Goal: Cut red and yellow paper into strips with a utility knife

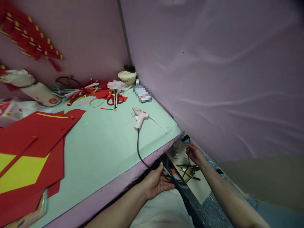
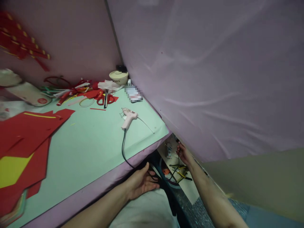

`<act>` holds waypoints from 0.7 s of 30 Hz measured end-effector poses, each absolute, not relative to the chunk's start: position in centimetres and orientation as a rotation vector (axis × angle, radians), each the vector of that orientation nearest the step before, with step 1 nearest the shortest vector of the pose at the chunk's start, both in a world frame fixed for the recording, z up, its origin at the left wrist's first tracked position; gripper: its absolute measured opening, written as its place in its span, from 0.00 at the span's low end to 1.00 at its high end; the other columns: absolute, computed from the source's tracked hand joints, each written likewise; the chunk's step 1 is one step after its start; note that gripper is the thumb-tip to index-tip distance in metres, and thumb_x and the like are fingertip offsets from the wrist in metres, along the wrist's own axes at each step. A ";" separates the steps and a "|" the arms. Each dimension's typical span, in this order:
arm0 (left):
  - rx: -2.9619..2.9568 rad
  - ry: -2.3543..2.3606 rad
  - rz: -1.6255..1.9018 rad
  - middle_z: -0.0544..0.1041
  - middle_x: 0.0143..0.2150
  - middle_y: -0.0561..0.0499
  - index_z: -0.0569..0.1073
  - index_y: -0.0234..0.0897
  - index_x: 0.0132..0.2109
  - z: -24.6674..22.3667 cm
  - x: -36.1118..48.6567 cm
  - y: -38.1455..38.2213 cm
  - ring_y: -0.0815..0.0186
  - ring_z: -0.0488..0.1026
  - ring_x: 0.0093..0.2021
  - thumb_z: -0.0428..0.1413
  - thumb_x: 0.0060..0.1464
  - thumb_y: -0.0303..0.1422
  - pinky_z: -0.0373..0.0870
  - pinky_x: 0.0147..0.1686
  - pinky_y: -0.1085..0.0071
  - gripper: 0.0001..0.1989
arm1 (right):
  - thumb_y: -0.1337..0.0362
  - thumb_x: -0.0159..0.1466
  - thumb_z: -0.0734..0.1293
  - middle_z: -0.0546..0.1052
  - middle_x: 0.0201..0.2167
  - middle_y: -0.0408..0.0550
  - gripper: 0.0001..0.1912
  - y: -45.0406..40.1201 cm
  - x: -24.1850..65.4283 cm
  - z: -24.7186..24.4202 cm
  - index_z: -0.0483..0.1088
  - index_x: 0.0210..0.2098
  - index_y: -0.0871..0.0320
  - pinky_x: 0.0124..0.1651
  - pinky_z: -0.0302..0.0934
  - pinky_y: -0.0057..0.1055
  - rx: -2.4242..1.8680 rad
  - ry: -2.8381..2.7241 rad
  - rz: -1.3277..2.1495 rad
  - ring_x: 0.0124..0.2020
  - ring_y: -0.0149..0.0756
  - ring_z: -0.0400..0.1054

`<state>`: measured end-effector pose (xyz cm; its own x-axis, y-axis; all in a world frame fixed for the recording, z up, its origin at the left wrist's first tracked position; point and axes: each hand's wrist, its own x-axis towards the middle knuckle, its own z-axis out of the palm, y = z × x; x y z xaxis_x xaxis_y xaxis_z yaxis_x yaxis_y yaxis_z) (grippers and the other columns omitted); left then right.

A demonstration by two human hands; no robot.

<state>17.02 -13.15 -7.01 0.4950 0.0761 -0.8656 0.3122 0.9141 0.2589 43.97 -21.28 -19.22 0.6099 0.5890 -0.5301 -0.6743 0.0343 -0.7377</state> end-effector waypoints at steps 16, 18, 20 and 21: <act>0.523 1.042 -0.222 0.76 0.30 0.38 0.73 0.23 0.44 -6.1 15.5 -14.6 0.56 0.79 0.28 0.52 0.61 0.53 0.77 0.31 0.63 0.30 | 0.44 0.50 0.76 0.81 0.36 0.52 0.25 -26.5 34.4 -10.9 0.76 0.38 0.55 0.47 0.70 0.37 -1.586 -0.480 0.728 0.39 0.42 0.75; 0.492 1.072 -0.083 0.76 0.33 0.43 0.72 0.28 0.44 -5.6 14.8 -14.8 0.59 0.79 0.30 0.58 0.59 0.49 0.78 0.35 0.65 0.24 | 0.45 0.52 0.75 0.81 0.37 0.52 0.23 -26.8 33.5 -10.5 0.76 0.39 0.55 0.47 0.71 0.37 -1.579 -0.536 0.718 0.40 0.42 0.75; 0.482 1.097 0.065 0.74 0.33 0.49 0.71 0.33 0.42 -4.8 13.4 -15.4 0.63 0.79 0.31 0.65 0.54 0.41 0.78 0.39 0.66 0.18 | 0.47 0.55 0.74 0.81 0.39 0.53 0.21 -27.3 32.7 -10.3 0.76 0.40 0.55 0.46 0.71 0.35 -1.575 -0.599 0.717 0.40 0.42 0.75; 0.517 1.072 0.086 0.72 0.32 0.51 0.70 0.34 0.39 -4.3 12.5 -15.9 0.64 0.78 0.31 0.66 0.52 0.39 0.78 0.41 0.65 0.16 | 0.47 0.56 0.73 0.80 0.39 0.53 0.21 -27.5 32.4 -10.2 0.76 0.41 0.54 0.46 0.71 0.35 -1.576 -0.621 0.721 0.40 0.42 0.75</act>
<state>12.50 -15.86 -4.27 0.4875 0.3130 -0.8151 0.1786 0.8780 0.4440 32.43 -27.50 -10.23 0.6617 0.7432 -0.0996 -0.0119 -0.1225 -0.9924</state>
